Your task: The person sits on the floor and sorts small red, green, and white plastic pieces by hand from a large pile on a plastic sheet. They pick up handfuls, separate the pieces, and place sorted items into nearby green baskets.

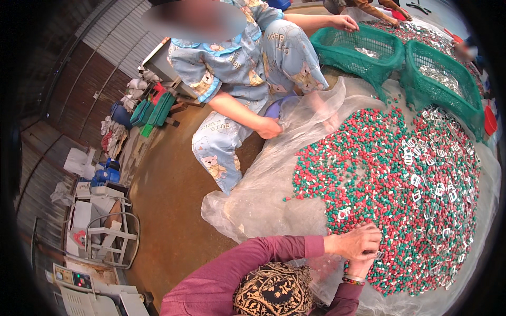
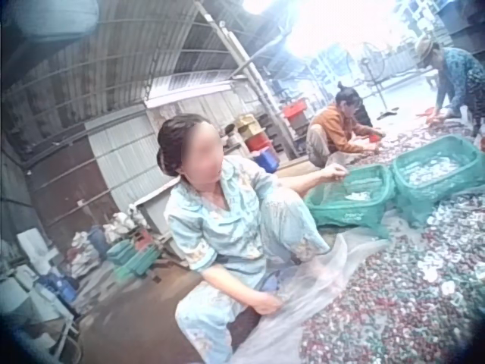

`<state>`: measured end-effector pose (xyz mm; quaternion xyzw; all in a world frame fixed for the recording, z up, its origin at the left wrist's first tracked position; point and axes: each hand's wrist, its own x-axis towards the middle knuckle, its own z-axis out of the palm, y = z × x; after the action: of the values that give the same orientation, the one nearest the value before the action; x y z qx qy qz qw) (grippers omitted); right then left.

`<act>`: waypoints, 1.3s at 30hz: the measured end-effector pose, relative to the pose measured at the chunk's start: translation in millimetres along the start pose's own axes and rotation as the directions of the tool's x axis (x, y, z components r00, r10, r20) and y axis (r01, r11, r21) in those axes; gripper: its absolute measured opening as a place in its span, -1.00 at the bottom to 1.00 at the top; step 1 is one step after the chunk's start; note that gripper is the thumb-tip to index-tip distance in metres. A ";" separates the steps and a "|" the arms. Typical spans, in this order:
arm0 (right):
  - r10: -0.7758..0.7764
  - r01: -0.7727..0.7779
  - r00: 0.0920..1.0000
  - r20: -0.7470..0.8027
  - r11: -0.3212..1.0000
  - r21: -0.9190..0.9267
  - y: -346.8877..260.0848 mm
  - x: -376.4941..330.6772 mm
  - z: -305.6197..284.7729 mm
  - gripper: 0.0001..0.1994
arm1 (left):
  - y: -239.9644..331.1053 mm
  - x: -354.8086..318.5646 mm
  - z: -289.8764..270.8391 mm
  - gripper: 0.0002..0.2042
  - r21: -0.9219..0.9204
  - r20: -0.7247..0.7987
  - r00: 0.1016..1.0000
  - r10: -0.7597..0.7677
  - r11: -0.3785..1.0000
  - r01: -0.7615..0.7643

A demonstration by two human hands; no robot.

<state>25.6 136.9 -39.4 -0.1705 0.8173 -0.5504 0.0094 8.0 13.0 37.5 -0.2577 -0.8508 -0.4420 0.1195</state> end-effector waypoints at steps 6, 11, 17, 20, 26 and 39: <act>0.498 -0.365 0.838 0.222 0.211 0.907 -6.3 5.2 -3.2 -0.81 | 15.3 6.2 -4.9 -0.87 -0.068 -0.164 0.973 0.165 0.982 -0.178; 0.539 -0.334 0.659 0.525 -0.416 0.846 -25.0 15.7 -13.7 -0.82 | 19.9 3.2 -27.3 -0.87 -0.088 -0.225 0.974 -0.012 0.996 -0.008; 0.545 -0.307 0.621 0.564 -0.493 0.814 -19.3 17.0 -17.6 -0.82 | 6.9 -5.0 -27.8 -0.85 -0.073 -0.155 0.987 -0.039 0.997 0.028; 0.461 -0.359 0.668 0.584 -0.488 0.796 -17.7 19.1 -15.1 -0.79 | 10.7 -2.6 -34.9 -0.84 -0.078 -0.118 0.992 -0.051 0.996 0.042; 0.427 -0.318 0.678 0.598 -0.562 0.763 -30.3 28.8 -16.2 -0.73 | 1.3 -9.9 -34.6 -0.85 -0.296 -0.176 0.931 -0.319 0.919 0.259; 0.569 -0.258 0.804 0.172 0.073 0.963 -81.6 41.4 -41.2 -0.71 | -28.3 -39.0 26.9 -0.70 -0.819 0.561 0.473 -0.679 -0.540 0.195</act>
<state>0.2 134.5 57.6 0.1862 0.2996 -0.9207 0.1668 25.9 8.4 -14.5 0.2832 -0.1651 -0.9215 -0.2082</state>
